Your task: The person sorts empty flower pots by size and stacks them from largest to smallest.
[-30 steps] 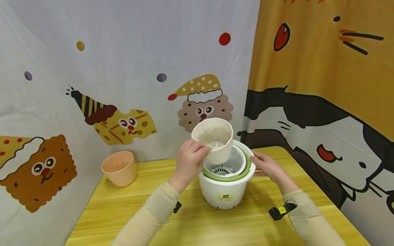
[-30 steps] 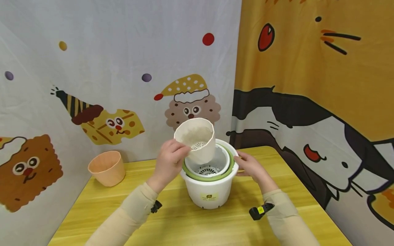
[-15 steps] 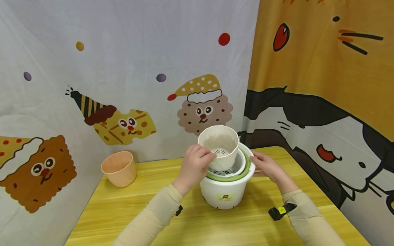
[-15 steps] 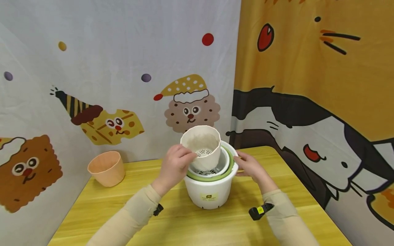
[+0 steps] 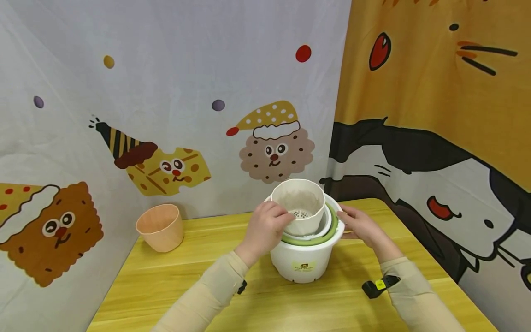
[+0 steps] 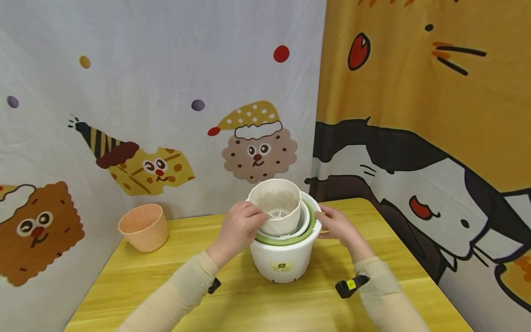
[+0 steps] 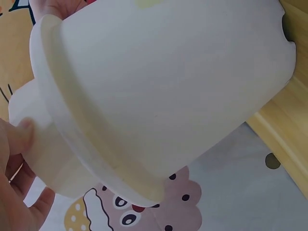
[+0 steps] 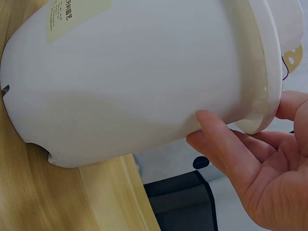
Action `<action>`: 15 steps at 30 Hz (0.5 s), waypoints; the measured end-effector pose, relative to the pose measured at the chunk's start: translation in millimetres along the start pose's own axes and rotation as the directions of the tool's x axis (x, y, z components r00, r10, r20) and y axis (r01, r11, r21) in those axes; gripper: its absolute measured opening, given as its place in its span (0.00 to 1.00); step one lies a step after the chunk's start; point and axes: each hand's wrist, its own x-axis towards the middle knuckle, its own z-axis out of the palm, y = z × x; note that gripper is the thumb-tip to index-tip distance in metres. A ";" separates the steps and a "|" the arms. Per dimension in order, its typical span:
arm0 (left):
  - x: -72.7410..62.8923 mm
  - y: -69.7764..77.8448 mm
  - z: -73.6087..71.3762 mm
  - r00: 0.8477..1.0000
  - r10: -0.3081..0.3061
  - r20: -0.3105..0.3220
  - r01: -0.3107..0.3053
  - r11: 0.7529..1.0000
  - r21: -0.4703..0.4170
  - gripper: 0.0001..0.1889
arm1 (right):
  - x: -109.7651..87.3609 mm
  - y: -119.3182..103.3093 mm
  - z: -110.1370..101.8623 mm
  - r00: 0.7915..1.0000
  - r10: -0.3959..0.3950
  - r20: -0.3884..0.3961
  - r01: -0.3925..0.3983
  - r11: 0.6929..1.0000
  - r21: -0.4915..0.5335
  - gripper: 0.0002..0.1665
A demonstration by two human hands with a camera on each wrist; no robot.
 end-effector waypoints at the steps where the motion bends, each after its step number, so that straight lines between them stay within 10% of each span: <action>1: -0.2 0.3 0.1 1.000 0.000 0.008 0.000 1.000 0.000 0.15 | -0.2 0.1 0.0 1.000 0.001 -0.001 -0.001 1.000 0.000 0.37; 15: -4.1 4.1 6.2 0.997 0.008 0.082 -0.005 1.000 -0.027 0.16 | -0.8 -0.2 1.6 1.000 0.000 -0.008 0.000 1.000 0.000 0.37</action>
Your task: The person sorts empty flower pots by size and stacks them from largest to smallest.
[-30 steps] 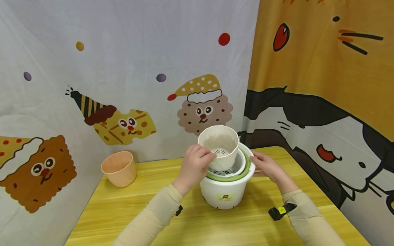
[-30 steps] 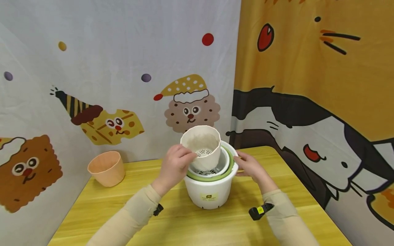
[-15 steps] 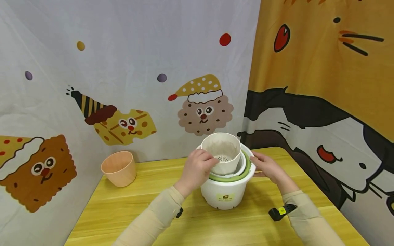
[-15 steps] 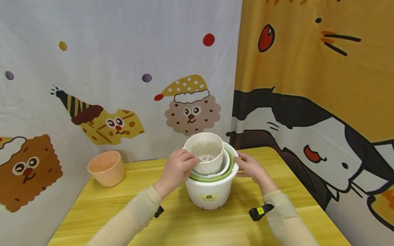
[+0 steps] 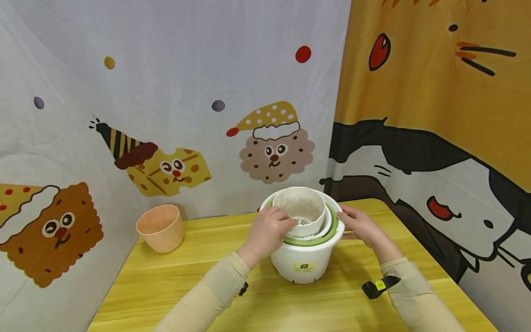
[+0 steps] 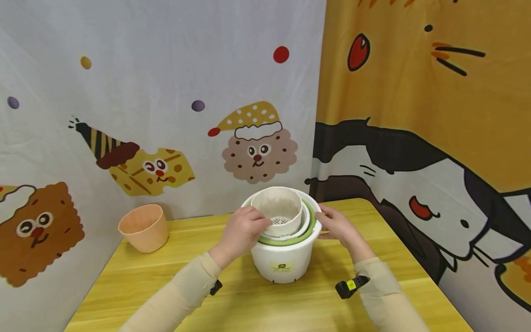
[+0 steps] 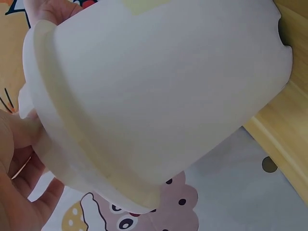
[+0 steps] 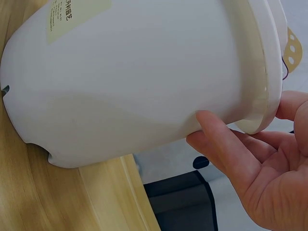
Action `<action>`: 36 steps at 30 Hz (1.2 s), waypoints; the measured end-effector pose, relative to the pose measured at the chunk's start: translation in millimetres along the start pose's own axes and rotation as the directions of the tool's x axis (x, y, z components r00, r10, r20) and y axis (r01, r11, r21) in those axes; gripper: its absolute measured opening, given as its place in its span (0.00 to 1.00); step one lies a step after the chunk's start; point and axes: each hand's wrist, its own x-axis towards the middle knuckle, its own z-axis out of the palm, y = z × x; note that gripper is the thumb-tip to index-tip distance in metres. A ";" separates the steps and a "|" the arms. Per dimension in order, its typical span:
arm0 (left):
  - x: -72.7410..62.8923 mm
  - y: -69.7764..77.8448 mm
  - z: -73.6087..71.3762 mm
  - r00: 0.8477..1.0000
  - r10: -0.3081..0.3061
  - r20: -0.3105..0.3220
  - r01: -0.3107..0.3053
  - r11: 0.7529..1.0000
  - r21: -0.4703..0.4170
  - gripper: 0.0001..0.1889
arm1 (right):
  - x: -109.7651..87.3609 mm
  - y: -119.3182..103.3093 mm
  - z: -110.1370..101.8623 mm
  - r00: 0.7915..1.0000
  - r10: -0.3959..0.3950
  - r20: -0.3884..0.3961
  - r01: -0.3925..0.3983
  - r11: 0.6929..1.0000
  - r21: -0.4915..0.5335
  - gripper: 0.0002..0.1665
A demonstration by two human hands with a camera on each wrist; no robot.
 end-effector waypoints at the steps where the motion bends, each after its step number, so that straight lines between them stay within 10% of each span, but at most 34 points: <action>1: -0.2 0.0 0.7 1.000 -0.002 0.006 0.002 1.000 0.000 0.16 | 0.0 0.0 0.2 1.000 0.000 -0.002 0.000 1.000 0.000 0.37; 22: -5.1 2.3 7.1 0.997 -0.042 0.065 0.042 0.999 -0.011 0.10 | 0.4 1.0 -1.1 1.000 0.002 -0.006 -0.001 1.000 0.015 0.37; 36: -9.3 -0.4 -11.8 0.974 -0.164 0.153 0.174 0.983 -0.054 0.12 | -0.3 0.3 -1.8 1.000 0.006 -0.002 -0.006 1.000 0.011 0.37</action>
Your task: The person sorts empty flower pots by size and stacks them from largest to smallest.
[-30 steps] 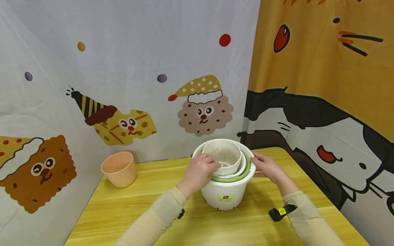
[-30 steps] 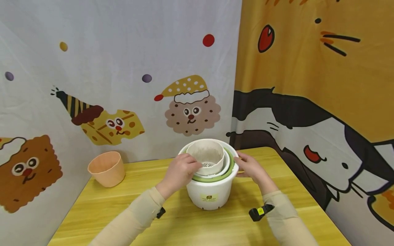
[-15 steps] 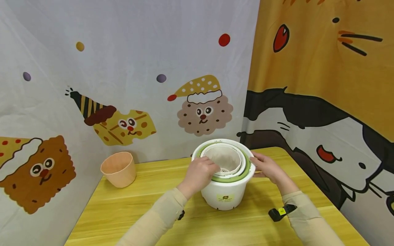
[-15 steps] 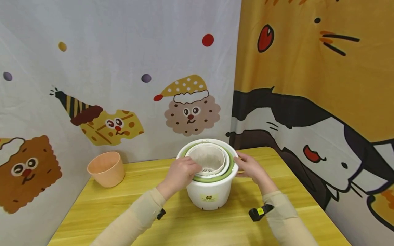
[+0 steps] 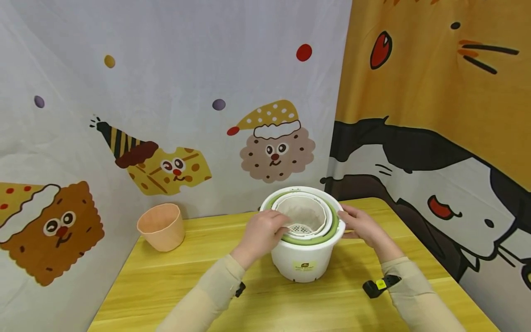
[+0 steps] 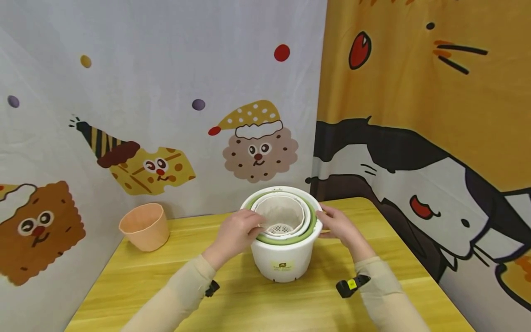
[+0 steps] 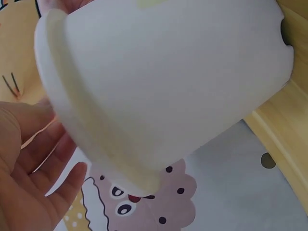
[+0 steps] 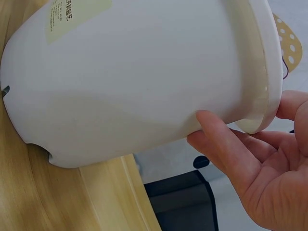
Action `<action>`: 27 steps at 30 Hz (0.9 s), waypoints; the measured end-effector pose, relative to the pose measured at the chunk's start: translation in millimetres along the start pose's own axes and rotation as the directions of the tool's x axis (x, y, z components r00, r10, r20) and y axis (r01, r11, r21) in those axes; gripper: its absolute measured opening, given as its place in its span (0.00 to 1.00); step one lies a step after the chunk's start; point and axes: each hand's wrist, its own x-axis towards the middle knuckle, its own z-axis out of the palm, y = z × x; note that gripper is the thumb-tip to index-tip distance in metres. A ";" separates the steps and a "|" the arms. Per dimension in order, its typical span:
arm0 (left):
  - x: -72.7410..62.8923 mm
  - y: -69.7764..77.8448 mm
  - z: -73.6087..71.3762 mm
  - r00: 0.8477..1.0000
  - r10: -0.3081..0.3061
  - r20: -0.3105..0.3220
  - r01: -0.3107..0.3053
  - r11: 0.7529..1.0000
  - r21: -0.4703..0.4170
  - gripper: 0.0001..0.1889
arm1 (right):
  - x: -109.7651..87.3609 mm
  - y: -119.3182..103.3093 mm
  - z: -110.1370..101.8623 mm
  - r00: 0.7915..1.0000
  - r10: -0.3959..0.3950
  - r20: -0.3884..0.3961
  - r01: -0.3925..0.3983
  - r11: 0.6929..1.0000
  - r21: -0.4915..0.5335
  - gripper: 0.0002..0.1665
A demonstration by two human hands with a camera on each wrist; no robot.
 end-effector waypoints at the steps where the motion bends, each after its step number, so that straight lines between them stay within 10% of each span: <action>1: -0.1 -0.2 -1.7 1.000 -0.007 0.009 0.007 1.000 -0.007 0.12 | 0.1 -0.2 -0.1 1.000 0.003 0.001 -0.003 1.000 0.003 0.37; 27: -19.1 -25.3 -55.7 0.961 -0.222 0.167 0.239 0.967 -0.085 0.21 | -1.1 -3.6 0.6 1.000 -0.007 0.015 0.007 1.000 0.000 0.37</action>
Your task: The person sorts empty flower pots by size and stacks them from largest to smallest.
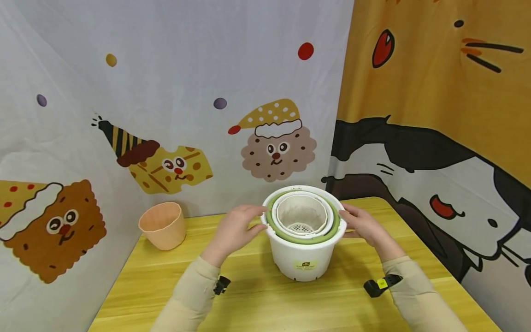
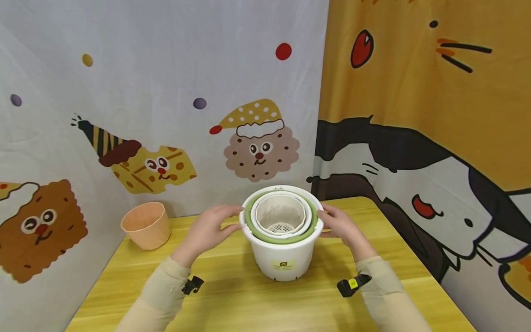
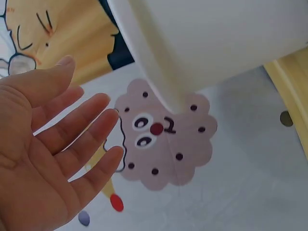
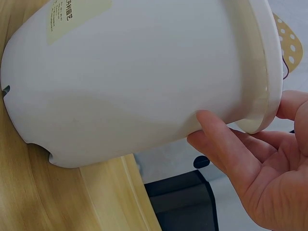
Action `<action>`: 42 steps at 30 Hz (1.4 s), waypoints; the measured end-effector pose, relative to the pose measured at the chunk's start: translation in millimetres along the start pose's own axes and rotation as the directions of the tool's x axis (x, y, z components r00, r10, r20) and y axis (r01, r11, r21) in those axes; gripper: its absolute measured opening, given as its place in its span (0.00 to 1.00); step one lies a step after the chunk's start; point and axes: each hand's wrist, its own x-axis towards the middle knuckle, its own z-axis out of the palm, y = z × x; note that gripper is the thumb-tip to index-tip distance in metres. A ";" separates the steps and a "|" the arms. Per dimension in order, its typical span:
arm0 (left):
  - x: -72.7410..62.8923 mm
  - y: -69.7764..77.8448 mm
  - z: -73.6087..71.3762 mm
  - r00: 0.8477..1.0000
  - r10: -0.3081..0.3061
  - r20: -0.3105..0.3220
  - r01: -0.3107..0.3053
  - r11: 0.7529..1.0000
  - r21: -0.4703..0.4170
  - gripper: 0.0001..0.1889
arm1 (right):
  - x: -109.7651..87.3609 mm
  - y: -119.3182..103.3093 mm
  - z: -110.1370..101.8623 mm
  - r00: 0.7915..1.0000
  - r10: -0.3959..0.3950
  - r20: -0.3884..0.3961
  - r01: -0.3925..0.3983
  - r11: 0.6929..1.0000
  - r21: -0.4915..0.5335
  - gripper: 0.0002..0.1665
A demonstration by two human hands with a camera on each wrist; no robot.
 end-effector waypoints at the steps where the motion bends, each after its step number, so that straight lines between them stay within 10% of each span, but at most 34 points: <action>1: -1.2 -1.6 -1.6 1.000 -0.012 0.001 0.012 1.000 -0.006 0.22 | 0.1 -0.1 0.0 1.000 0.002 -0.001 -0.002 1.000 0.001 0.37; 18: -29.4 -44.0 -9.0 0.979 -0.203 0.035 0.204 0.978 -0.049 0.24 | 0.8 0.5 -0.4 1.000 0.010 -0.006 -0.010 1.000 0.007 0.36; 42: -75.5 -111.8 -20.0 0.898 -0.420 0.128 0.431 0.900 -0.068 0.27 | 1.5 1.8 -0.1 1.000 0.008 -0.007 -0.008 1.000 -0.002 0.37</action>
